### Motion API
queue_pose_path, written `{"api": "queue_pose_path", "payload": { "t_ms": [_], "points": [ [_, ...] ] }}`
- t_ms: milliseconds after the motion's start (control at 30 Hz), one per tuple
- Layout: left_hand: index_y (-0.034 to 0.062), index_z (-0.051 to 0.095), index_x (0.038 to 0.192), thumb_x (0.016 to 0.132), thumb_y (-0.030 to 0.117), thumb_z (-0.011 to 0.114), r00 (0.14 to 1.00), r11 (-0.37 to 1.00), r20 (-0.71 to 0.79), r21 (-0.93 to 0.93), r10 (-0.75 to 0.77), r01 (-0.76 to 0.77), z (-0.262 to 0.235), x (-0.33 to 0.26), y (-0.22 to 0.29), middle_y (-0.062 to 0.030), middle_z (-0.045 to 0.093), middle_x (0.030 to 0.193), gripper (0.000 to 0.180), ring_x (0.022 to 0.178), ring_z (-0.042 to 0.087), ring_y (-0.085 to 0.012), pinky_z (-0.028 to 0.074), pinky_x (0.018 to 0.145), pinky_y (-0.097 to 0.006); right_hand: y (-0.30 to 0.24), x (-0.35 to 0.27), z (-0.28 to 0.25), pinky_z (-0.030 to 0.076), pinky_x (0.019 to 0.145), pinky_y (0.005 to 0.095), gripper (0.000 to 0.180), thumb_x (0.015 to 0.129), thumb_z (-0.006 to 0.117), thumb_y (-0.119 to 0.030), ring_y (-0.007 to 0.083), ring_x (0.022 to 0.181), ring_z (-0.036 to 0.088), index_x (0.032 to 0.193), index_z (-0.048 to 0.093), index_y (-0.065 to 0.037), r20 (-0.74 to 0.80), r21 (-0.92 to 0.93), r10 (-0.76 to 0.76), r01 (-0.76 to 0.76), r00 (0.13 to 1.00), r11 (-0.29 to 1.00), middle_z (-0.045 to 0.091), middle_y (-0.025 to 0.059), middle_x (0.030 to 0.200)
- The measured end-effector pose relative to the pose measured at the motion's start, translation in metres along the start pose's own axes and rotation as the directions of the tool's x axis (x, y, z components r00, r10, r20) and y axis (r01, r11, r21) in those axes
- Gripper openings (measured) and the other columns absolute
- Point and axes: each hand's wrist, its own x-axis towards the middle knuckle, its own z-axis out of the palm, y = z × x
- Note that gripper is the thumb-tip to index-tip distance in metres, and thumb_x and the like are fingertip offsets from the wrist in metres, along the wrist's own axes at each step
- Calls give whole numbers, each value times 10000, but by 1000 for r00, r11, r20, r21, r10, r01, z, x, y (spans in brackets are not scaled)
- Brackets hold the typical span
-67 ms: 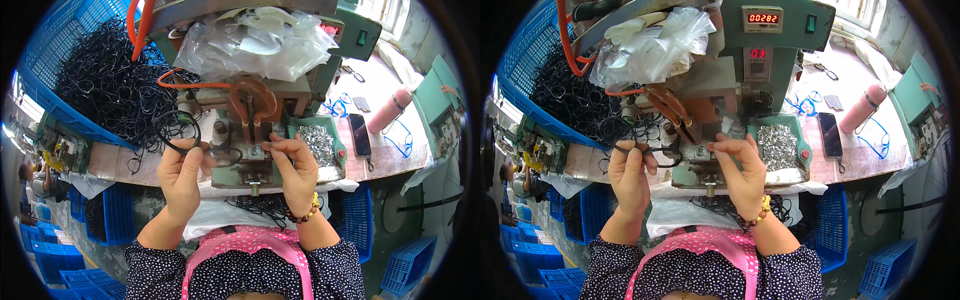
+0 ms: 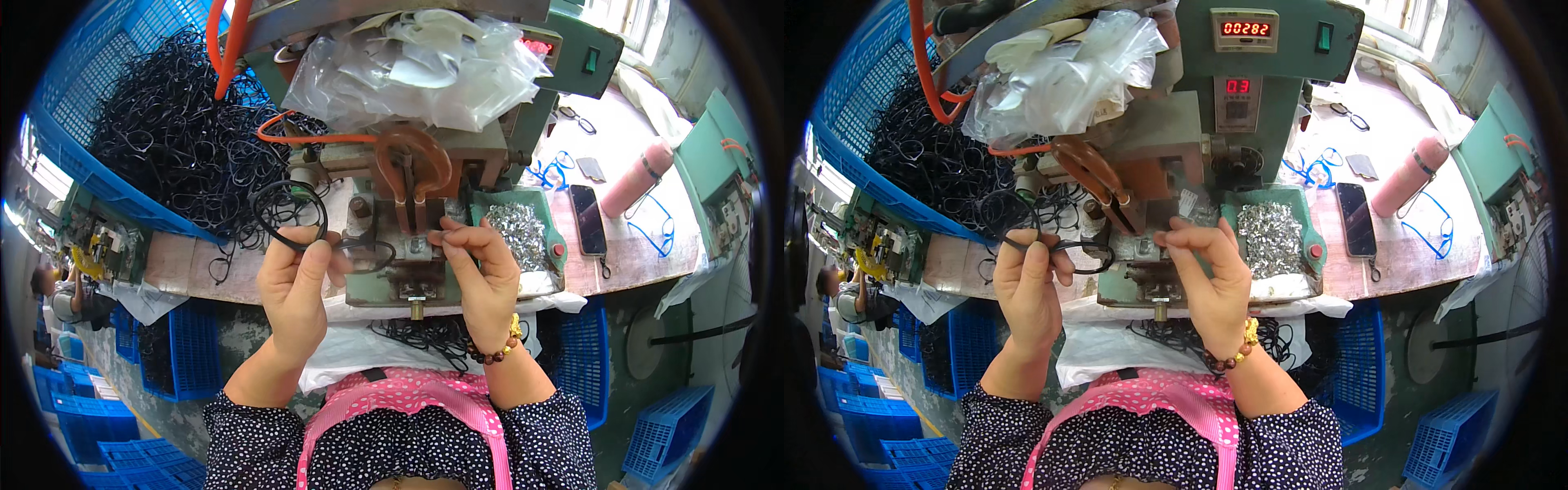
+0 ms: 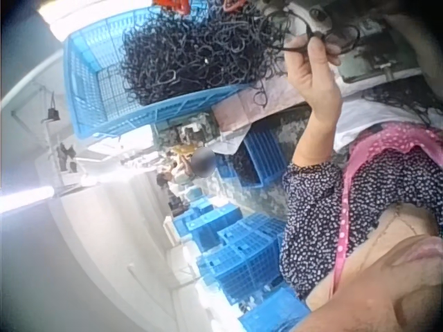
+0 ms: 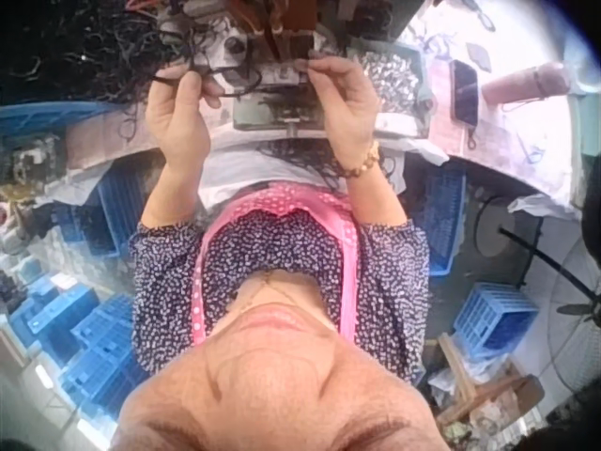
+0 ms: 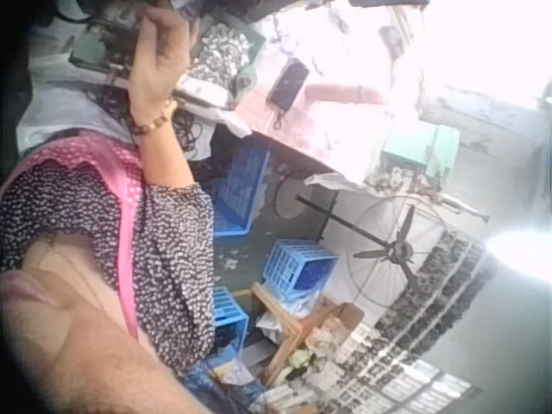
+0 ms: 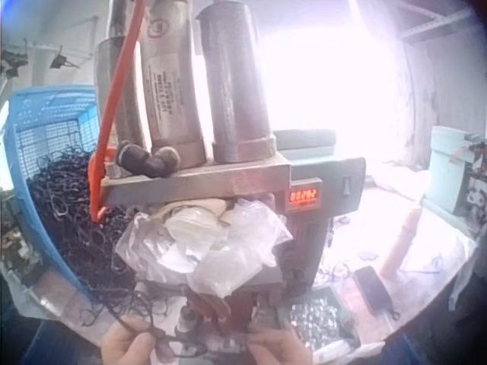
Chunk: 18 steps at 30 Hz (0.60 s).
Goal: The person repeatedly picks black cables from a blue basket, places them into a press machine, and adds small metal pins to secure the ends. The finished cables are dropped into a white bag below the machine.
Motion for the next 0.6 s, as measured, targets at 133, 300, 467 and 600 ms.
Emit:
{"api": "queue_pose_path", "payload": {
  "t_ms": [133, 300, 467, 600],
  "points": [
    [-13, 562, 1096, 1022, 141, 575, 998, 1000, 51, -1, 22, -22, -1, 3, 4, -104, 675, 976, 171, 740, 628, -122, 485, 646, -238, 7, 3, 3, 324, 1112, 392, 121, 914, 632, 38, 199, 1087, 615, 1010, 641, -34, -34, 50, -90, 91, 995, 995, 689, 84, 1040],
    [-16, 565, 1099, 1018, 121, 573, 995, 995, -39, -42, 91, -93, 1, 18, 11, -100, 667, 1000, 159, 769, 629, -128, 480, 654, -246, 8, 7, 16, 430, 991, 319, 217, 880, 641, 76, 172, 1014, 604, 1078, 620, -11, -41, -62, -177, 174, 983, 983, 634, 73, 1059],
    [-23, 597, 1093, 1023, 143, 572, 987, 987, 34, -33, 158, -157, 0, 43, 12, -93, 671, 977, 182, 790, 639, -130, 477, 652, -250, 0, 8, 32, 456, 928, 271, 446, 865, 651, 74, 145, 995, 608, 1272, 472, 33, -21, 233, 65, -58, 998, 971, 630, 86, 1022],
    [-28, 596, 1104, 1030, 152, 560, 981, 983, 51, -1, 185, -186, 1, 44, 13, -106, 671, 950, 198, 771, 628, -127, 478, 652, -249, -3, 12, 30, 477, 911, 280, 518, 864, 648, 91, 134, 994, 598, 1322, 414, 28, 39, 260, 143, -148, 989, 954, 627, 96, 1087]
  ]
}}
